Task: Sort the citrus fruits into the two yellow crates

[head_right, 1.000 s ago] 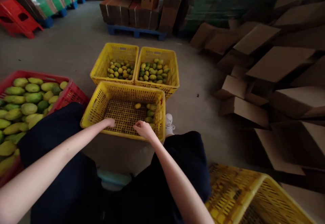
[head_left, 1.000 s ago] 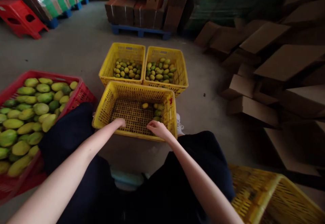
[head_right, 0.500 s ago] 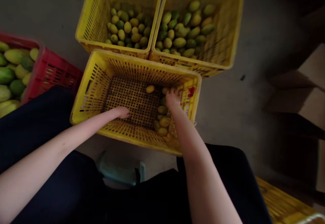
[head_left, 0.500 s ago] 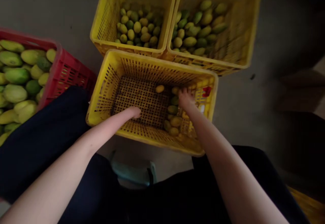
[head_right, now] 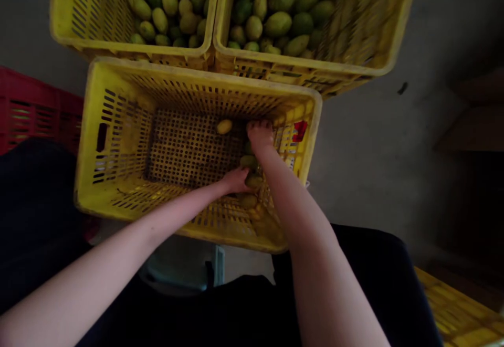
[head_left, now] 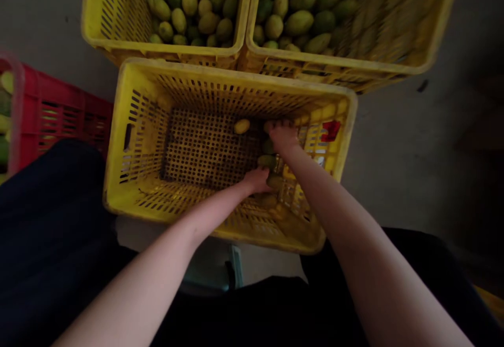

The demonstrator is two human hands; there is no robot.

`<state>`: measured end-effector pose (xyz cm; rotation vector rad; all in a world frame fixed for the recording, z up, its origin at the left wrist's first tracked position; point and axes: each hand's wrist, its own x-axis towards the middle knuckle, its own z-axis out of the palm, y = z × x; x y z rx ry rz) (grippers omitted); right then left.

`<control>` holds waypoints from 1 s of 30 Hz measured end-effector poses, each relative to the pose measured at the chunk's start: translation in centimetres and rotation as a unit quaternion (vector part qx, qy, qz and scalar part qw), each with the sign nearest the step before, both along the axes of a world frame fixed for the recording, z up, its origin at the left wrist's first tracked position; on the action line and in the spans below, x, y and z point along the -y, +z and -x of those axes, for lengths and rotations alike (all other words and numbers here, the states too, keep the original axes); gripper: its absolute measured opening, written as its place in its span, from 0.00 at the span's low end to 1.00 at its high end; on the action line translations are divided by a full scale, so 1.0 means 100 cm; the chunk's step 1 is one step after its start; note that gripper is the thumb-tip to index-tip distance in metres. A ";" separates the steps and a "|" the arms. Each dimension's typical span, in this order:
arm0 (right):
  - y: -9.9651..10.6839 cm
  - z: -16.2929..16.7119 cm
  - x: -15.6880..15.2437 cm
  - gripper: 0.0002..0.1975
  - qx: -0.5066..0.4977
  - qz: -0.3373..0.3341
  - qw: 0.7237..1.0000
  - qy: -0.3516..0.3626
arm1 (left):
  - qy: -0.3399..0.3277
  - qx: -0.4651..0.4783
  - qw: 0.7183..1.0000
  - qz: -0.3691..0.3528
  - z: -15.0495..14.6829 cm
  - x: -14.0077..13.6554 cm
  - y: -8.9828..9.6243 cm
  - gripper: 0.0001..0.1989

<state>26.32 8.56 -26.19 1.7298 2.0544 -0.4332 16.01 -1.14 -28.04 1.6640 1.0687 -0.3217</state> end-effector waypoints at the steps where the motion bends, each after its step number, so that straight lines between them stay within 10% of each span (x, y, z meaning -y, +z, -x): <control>1: 0.005 0.001 0.001 0.24 -0.003 0.001 1.000 0.001 | 0.011 -0.008 1.000 0.004 -0.004 0.001 0.000 0.35; 7: 0.048 0.003 0.005 0.28 -0.061 0.034 0.997 -0.015 | 0.089 -0.001 0.995 -0.041 0.026 -0.003 0.019 0.29; 12: 0.121 0.008 0.010 0.19 -0.183 0.030 0.968 -0.169 | 0.277 0.087 0.957 -0.023 0.094 -0.020 0.078 0.26; 16: 0.200 0.026 0.042 0.11 -0.461 0.082 0.796 -0.384 | 0.402 0.262 0.875 0.067 0.147 -0.018 0.166 0.17; 21: 0.281 0.063 0.104 0.19 -0.638 0.202 0.643 -0.373 | 0.475 0.504 0.695 0.194 0.199 0.013 0.278 0.14; 25: 0.316 0.086 0.143 0.19 -0.702 0.234 0.593 -0.319 | 0.467 0.529 0.685 0.182 0.217 0.026 0.329 0.12; 30: 0.341 0.099 0.168 0.15 -0.739 0.237 0.566 -0.278 | 0.444 0.549 0.687 0.170 0.215 0.028 0.334 0.11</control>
